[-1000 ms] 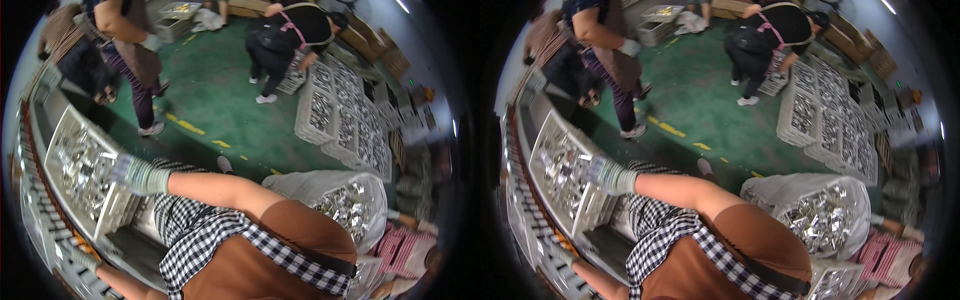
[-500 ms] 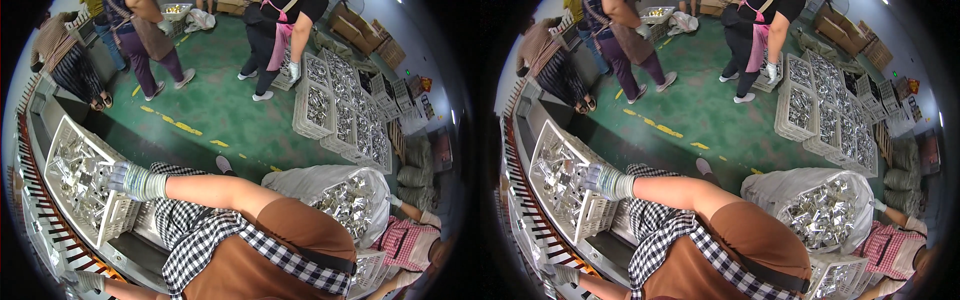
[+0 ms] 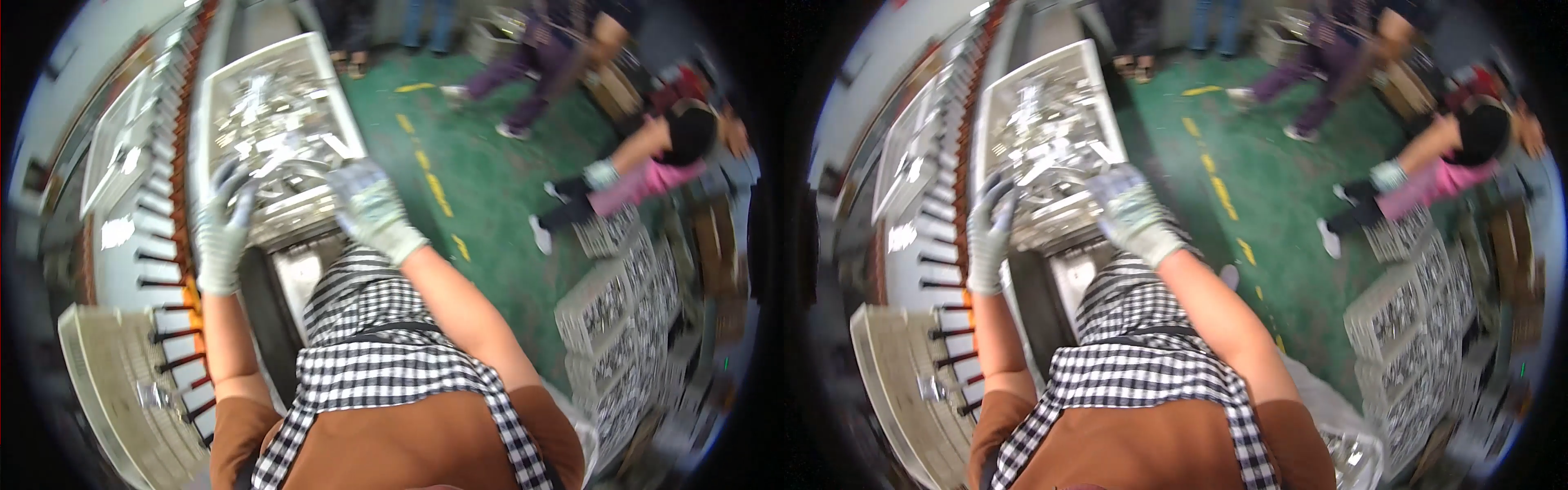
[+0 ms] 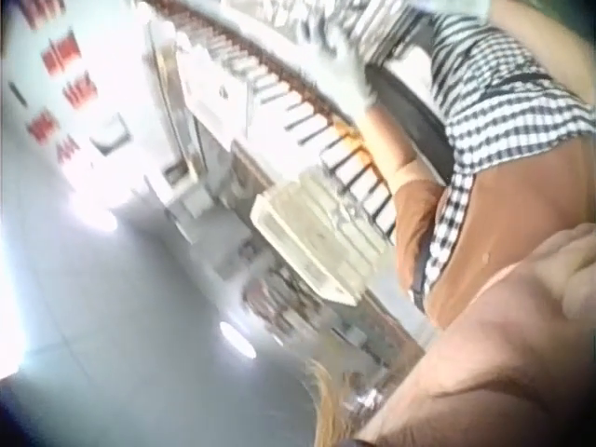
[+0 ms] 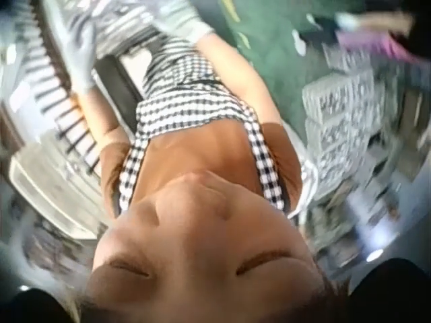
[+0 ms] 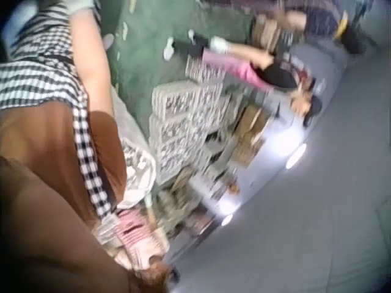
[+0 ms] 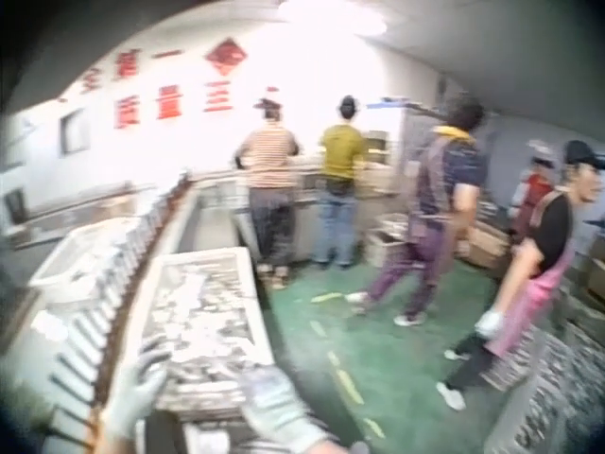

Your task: The person sorts small metal parts by hand, taking them from a moving production line and placing them into plastic crates.

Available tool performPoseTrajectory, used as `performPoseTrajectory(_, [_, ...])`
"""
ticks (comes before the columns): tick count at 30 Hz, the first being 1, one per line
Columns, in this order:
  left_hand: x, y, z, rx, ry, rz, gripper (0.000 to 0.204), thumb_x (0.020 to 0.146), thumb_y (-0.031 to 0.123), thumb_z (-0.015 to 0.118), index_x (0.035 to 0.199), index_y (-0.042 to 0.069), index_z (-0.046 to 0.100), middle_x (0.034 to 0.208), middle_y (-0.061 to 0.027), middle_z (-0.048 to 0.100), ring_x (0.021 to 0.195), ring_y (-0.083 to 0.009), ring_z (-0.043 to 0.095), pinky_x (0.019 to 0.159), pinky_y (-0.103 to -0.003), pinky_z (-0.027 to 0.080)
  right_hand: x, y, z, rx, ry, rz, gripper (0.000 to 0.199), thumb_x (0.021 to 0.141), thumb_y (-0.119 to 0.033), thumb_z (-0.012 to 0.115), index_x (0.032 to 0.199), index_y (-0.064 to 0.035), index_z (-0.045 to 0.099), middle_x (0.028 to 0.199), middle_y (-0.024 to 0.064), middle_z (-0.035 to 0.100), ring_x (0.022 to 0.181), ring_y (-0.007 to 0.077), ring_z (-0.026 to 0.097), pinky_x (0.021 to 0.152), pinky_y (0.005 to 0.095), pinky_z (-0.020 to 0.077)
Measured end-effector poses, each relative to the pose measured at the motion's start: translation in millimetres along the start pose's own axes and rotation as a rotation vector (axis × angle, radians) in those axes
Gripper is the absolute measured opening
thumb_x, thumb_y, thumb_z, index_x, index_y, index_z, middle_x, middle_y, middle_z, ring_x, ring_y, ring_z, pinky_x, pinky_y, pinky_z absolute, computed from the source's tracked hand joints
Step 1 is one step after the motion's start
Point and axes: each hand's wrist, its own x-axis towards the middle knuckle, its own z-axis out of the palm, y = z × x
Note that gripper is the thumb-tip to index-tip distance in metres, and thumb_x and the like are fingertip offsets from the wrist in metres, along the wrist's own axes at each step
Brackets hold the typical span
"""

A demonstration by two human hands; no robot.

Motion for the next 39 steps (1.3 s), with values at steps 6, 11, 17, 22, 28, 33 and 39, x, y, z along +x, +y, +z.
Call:
performPoseTrajectory(6, [-40.0,-35.1,-20.2,-0.062,0.429,-0.093,0.032,0.087,0.012,0.058,0.116,-0.001,0.058,0.134,-0.0151,0.045,0.122,-0.0217,0.043,0.102,-0.031,0.032,-0.1,-3.6,5.0,0.006,-0.004,-0.032,0.06,0.064,-0.013,0.067,0.121,-0.0081,0.048,0.112,0.0124,0.052,0.109,0.0305,0.047,0.104,0.0478,0.0305])
performPoseTrajectory(11, [-66.1,-59.5,-26.2,-0.289,0.713,-0.31,0.048,0.086,0.012,0.059,0.13,0.0,0.044,0.146,-0.0186,0.023,0.132,-0.0263,0.031,0.109,-0.038,0.025,5.0,-7.7,3.5,0.004,-0.008,-0.025,0.059,0.065,-0.013,0.067,0.121,-0.0083,0.05,0.116,0.0108,0.052,0.112,0.0291,0.046,0.106,0.0477,0.0297])
performPoseTrajectory(17, [-57.3,-84.7,-40.9,-0.118,0.798,-0.288,0.049,0.085,0.015,0.061,0.129,-0.001,0.046,0.144,-0.0239,0.027,0.134,-0.0329,0.028,0.109,-0.039,0.026,6.1,-8.0,5.5,-0.009,-0.042,-0.024,0.056,0.07,-0.014,0.065,0.123,-0.0088,0.049,0.118,0.0123,0.052,0.115,0.0293,0.046,0.107,0.048,0.0273])
performPoseTrajectory(22, [-42.7,-130.0,-59.7,0.253,0.804,-0.397,0.057,0.081,0.024,0.065,0.129,0.0,0.047,0.143,-0.0278,0.027,0.133,-0.0378,0.03,0.108,-0.04,0.026,5.5,-9.7,3.0,-0.017,-0.045,-0.025,0.057,0.069,-0.015,0.066,0.124,-0.009,0.049,0.118,0.0124,0.052,0.115,0.0294,0.046,0.107,0.0479,0.0271])
performPoseTrajectory(28, [-38.4,-144.2,-75.0,0.133,1.051,-0.292,0.05,0.084,0.017,0.063,0.128,0.0,0.046,0.123,-0.0174,0.054,0.115,-0.0227,0.049,0.102,-0.034,0.035,0.7,-5.4,1.9,-0.017,-0.037,-0.033,0.059,0.067,-0.015,0.067,0.123,-0.009,0.048,0.117,0.0119,0.051,0.114,0.0305,0.045,0.106,0.0476,0.0287])
performPoseTrajectory(33, [-62.9,-182.9,-118.4,0.634,0.86,-0.08,0.04,0.097,0.011,0.04,0.135,0.001,0.039,0.135,-0.0097,0.046,0.124,-0.0187,0.041,0.108,-0.028,0.027,4.7,-10.1,2.6,0.061,0.058,0.007,0.043,0.069,-0.013,0.061,0.111,-0.0085,0.054,0.107,0.0121,0.056,0.104,0.0319,0.05,0.096,0.0457,0.038])
performPoseTrajectory(39, [-4.1,-88.7,-90.5,0.097,0.645,0.003,0.046,0.092,0.026,0.056,0.123,-0.007,0.05,0.125,-0.0162,0.054,0.107,-0.0234,0.052,0.094,-0.033,0.04,-0.5,-7.0,34.2,0.039,0.189,-0.043,0.043,0.076,-0.021,0.056,0.115,-0.004,0.055,0.113,0.0157,0.056,0.109,0.0325,0.05,0.102,0.0472,0.0331])
